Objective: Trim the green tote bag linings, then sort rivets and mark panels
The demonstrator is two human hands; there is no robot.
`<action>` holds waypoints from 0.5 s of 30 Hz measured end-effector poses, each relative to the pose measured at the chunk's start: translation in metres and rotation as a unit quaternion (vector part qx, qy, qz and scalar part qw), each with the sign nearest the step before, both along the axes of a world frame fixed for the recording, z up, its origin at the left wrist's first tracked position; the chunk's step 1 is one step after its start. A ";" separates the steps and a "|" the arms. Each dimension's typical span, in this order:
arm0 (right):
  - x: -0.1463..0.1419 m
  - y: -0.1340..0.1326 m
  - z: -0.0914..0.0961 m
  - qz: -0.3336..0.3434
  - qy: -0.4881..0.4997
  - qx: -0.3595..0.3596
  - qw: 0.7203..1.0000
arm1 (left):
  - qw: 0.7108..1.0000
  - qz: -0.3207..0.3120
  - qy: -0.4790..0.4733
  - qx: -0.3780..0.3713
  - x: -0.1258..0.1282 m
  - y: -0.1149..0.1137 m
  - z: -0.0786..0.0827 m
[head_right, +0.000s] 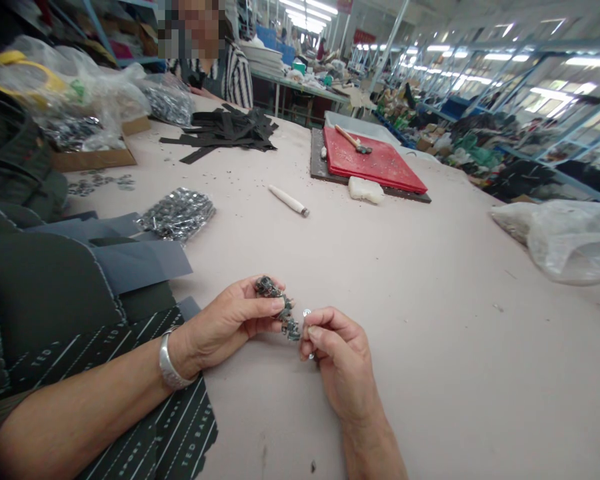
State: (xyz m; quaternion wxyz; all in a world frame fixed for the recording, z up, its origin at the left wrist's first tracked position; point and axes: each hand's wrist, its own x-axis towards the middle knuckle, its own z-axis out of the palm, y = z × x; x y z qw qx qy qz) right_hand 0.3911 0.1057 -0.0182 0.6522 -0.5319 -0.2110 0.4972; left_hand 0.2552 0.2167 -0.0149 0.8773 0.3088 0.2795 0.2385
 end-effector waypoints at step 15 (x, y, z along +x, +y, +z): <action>-0.006 0.003 -0.002 -0.005 -0.003 0.015 1.000 | 0.996 0.045 0.009 0.071 0.000 -0.001 0.000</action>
